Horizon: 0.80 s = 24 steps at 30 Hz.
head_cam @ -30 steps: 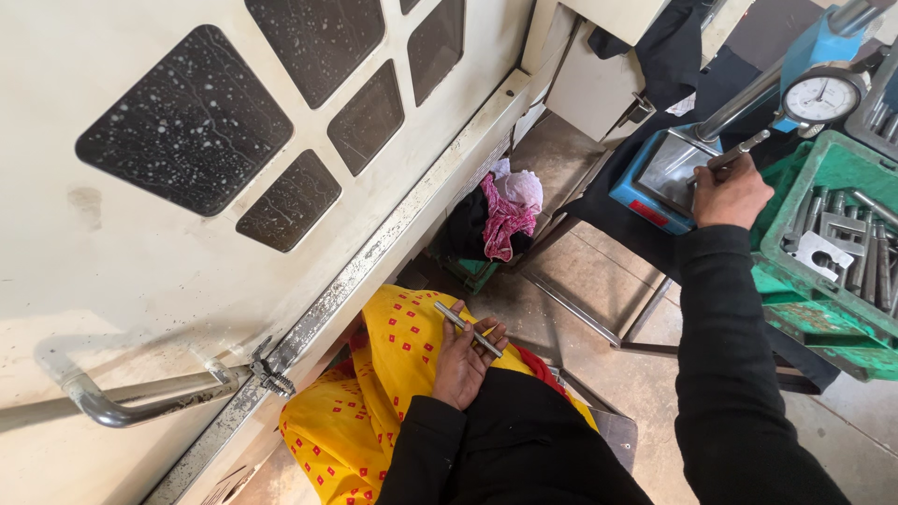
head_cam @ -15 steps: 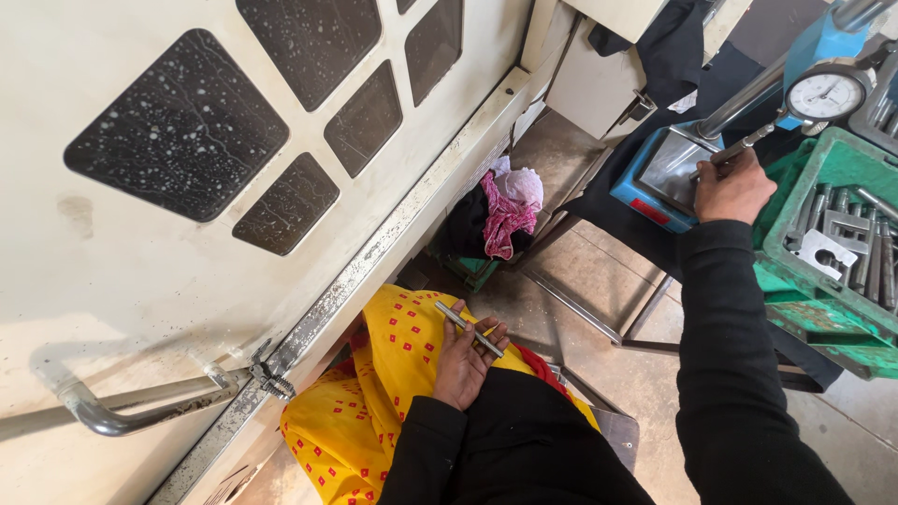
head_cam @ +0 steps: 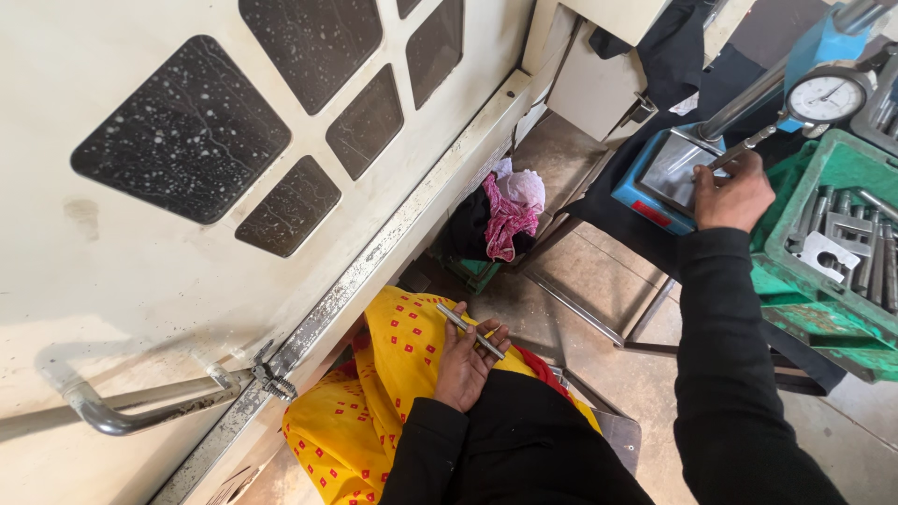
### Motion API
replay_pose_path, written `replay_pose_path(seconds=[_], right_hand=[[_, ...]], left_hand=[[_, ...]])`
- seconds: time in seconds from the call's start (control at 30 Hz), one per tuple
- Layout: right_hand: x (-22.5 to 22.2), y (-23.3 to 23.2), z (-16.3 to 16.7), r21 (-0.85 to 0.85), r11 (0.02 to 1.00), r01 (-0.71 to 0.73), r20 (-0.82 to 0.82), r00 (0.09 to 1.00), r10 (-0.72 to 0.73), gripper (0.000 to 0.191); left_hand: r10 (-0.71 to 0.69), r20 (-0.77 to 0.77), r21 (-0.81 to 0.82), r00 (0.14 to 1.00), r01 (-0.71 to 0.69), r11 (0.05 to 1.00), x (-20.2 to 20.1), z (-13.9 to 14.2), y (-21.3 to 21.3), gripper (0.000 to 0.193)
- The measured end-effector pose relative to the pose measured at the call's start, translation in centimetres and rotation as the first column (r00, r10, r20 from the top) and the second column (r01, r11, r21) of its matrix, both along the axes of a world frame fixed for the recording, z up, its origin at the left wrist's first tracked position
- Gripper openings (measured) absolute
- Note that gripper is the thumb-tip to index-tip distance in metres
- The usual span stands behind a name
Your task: The person sits and repeatedly measures small cylindrical metal rods using a dial indicator mounted on a stand. They open a machine door, place a rod inside briefly, then close the door and continue measuring additional rods one at a time.
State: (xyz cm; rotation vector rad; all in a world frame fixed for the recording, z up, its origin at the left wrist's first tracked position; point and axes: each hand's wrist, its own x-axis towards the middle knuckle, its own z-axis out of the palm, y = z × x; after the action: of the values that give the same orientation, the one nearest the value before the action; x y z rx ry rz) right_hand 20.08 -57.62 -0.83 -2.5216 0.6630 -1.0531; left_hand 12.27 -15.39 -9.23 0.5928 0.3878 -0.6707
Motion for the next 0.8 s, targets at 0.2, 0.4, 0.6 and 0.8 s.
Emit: replay_pose_path(seconds=[0.2,0.4,0.6,0.8], right_hand=[[-0.3,0.5,-0.4,0.083,0.997,0.000,0.087,0.996,-0.007,0.049],[-0.3,3.6,1.1,-0.086,0.995,-0.052,0.030,0.998,0.055,0.011],[-3.0,12.9,-1.7,0.434,0.877,-0.208,-0.041,0.967,0.250,0.013],[-4.1,15.6,-3.9,0.957,0.285,-0.047,-0.044,0.951,0.305,0.025]], left_hand=[[0.001,0.004,-0.007,1.000,-0.001,1.000,-0.1,-0.3,0.1,0.046],[0.015,0.005,-0.022,1.000,-0.015,1.000,0.0,-0.3,-0.1,0.048],[0.014,-0.001,-0.015,1.000,-0.014,1.000,-0.1,-0.2,-0.1,0.048],[-0.003,0.024,0.005,1.000,0.003,1.000,0.0,-0.4,0.0,0.046]])
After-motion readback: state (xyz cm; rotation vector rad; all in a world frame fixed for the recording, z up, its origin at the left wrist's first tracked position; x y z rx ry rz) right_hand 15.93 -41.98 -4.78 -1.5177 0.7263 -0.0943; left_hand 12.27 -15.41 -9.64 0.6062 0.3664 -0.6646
